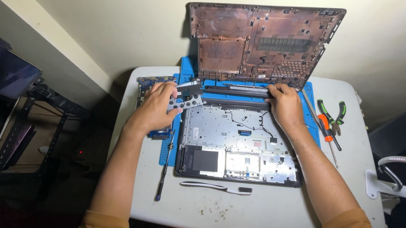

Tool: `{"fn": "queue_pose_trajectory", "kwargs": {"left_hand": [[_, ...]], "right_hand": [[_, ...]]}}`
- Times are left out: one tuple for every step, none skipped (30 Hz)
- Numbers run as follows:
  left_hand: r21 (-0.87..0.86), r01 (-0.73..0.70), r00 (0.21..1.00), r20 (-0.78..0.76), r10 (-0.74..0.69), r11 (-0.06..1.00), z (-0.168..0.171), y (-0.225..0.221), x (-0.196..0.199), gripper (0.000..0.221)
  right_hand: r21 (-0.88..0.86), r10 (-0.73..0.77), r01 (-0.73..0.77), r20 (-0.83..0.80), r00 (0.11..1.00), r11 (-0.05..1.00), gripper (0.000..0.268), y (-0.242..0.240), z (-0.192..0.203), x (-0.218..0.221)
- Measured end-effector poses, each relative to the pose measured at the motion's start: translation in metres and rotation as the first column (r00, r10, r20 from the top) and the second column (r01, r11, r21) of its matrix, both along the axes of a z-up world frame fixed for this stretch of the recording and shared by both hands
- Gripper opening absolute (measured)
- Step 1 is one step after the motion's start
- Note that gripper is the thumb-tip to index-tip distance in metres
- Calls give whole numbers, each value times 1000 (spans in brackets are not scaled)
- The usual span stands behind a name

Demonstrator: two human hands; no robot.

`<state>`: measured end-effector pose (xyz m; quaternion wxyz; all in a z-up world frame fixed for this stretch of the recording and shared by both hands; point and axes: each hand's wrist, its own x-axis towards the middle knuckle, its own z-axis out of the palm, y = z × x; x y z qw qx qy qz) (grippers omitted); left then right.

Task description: Routing internal cables and securing components inside a disassembled laptop using a screwdriver on a repair bench.

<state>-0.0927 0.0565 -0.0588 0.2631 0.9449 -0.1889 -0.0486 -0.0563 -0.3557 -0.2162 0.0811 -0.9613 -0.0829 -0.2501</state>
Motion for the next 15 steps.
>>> {"fn": "queue_pose_trajectory", "kwargs": {"left_hand": [[0, 0, 1000, 2, 0, 1000, -6, 3, 9, 29], [15, 60, 998, 1, -60, 998, -11, 6, 18, 29], [30, 120, 993, 0, -120, 992, -17, 9, 28, 29], [31, 120, 993, -1, -120, 992, -20, 9, 32, 29], [38, 150, 988, 18, -150, 988, -22, 8, 37, 31], [45, 177, 983, 38, -179, 983, -25, 8, 41, 33], [46, 175, 983, 38, -177, 983, -26, 5, 43, 33], [29, 179, 982, 52, -180, 984, -28, 2, 45, 33], [11, 182, 981, 65, -182, 983, -29, -1, 46, 34], [10, 181, 981, 63, -181, 983, -32, -2, 49, 34], [19, 182, 980, 82, -183, 983, -35, -3, 51, 35], [27, 184, 978, 100, -185, 983, -38, -4, 54, 35], [27, 184, 978, 98, -185, 983, -40, -6, 56, 35], [43, 174, 976, 127, -178, 984, -43, -8, 59, 37], [59, 163, 973, 157, -171, 985, -46, -10, 61, 38]], "right_hand": [[0, 0, 0, 2, 1000, 1000, 39, 0, 2, -1], [67, -5, 8, -51, 999, 998, 41, 0, 4, -1], [133, -5, 19, -104, 995, 991, 43, 0, 6, 0], [134, -5, 19, -105, 995, 991, 43, 1, 12, 0], [184, 18, 1, -104, 994, 983, 44, 1, 19, 1], [233, 43, -19, -101, 994, 972, 45, 2, 25, 3], [233, 46, -21, -102, 994, 972, 45, 3, 31, 3], [280, 69, -38, -104, 992, 959, 45, 3, 36, 1], [327, 93, -54, -106, 990, 944, 44, 4, 41, 0], [326, 94, -54, -108, 990, 944, 44, 7, 47, -3], [340, 113, -72, -103, 988, 938, 41, 11, 53, -5], [354, 132, -90, -96, 987, 931, 39, 14, 58, -8], [354, 132, -89, -98, 986, 931, 39, 14, 57, -7], [341, 134, -85, -125, 983, 936, 36, 14, 56, -6], [327, 137, -81, -151, 979, 941, 34, 14, 55, -6]]}}
